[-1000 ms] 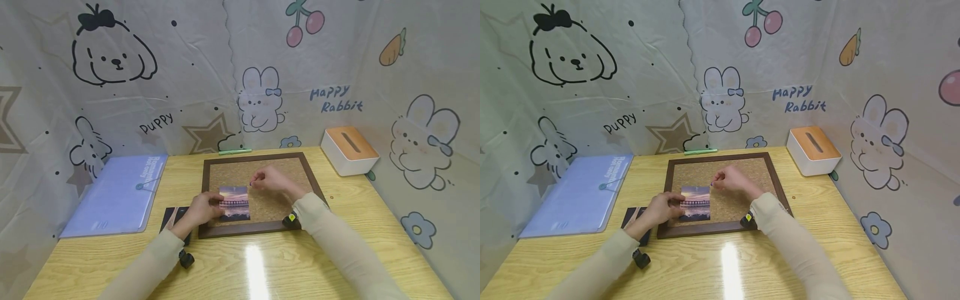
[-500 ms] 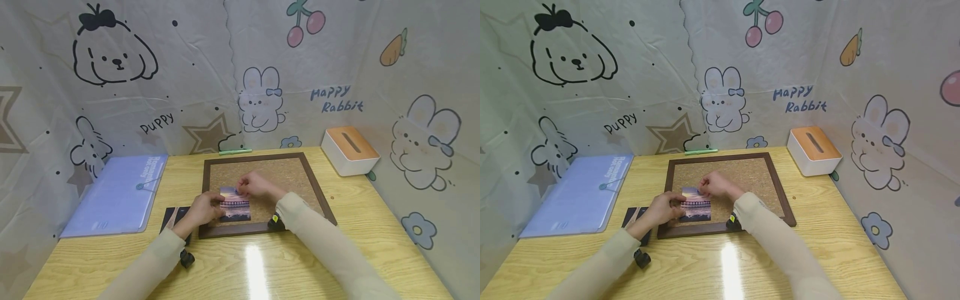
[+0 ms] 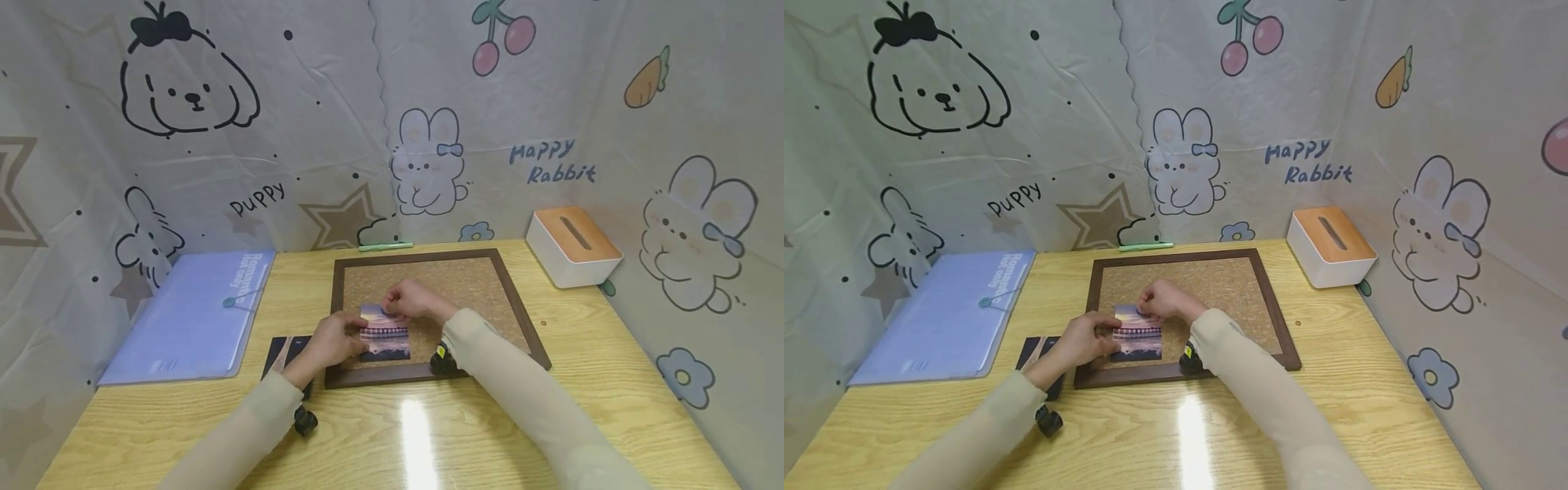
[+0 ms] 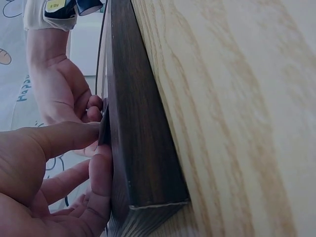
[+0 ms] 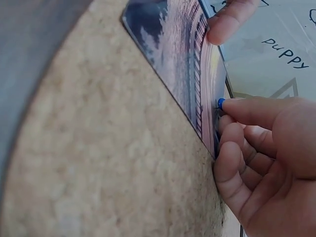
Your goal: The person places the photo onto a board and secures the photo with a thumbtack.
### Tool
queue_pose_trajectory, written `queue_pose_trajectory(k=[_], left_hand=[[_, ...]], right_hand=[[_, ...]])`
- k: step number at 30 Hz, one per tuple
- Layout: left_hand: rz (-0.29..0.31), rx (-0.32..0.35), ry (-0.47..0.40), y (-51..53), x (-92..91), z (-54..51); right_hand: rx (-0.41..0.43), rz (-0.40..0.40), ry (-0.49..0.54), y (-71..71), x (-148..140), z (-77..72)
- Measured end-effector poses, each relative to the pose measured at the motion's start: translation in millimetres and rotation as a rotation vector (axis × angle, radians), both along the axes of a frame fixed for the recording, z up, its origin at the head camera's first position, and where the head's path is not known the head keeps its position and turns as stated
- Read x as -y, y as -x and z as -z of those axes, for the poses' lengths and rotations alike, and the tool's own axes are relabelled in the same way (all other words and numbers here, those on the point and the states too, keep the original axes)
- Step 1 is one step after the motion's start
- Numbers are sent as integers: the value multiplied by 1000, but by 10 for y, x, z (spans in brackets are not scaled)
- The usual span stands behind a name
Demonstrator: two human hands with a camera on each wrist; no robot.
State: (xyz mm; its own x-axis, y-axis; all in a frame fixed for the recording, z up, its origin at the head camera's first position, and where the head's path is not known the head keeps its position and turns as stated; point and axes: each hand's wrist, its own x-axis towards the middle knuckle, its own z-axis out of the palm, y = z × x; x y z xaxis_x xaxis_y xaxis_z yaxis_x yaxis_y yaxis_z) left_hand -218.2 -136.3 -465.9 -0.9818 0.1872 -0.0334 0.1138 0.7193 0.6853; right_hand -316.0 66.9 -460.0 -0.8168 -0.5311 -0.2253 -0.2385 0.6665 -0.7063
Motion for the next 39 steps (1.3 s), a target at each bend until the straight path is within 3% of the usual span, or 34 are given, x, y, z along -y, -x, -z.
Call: queue_pose_trajectory(k=[13, 39], left_hand=[[-11, -1, 9, -7, -18, -4], [-15, 6, 36, 2, -28, 6]], right_hand=[[33, 5, -15, 28, 13, 1], [105, 108, -53, 63, 102, -40]])
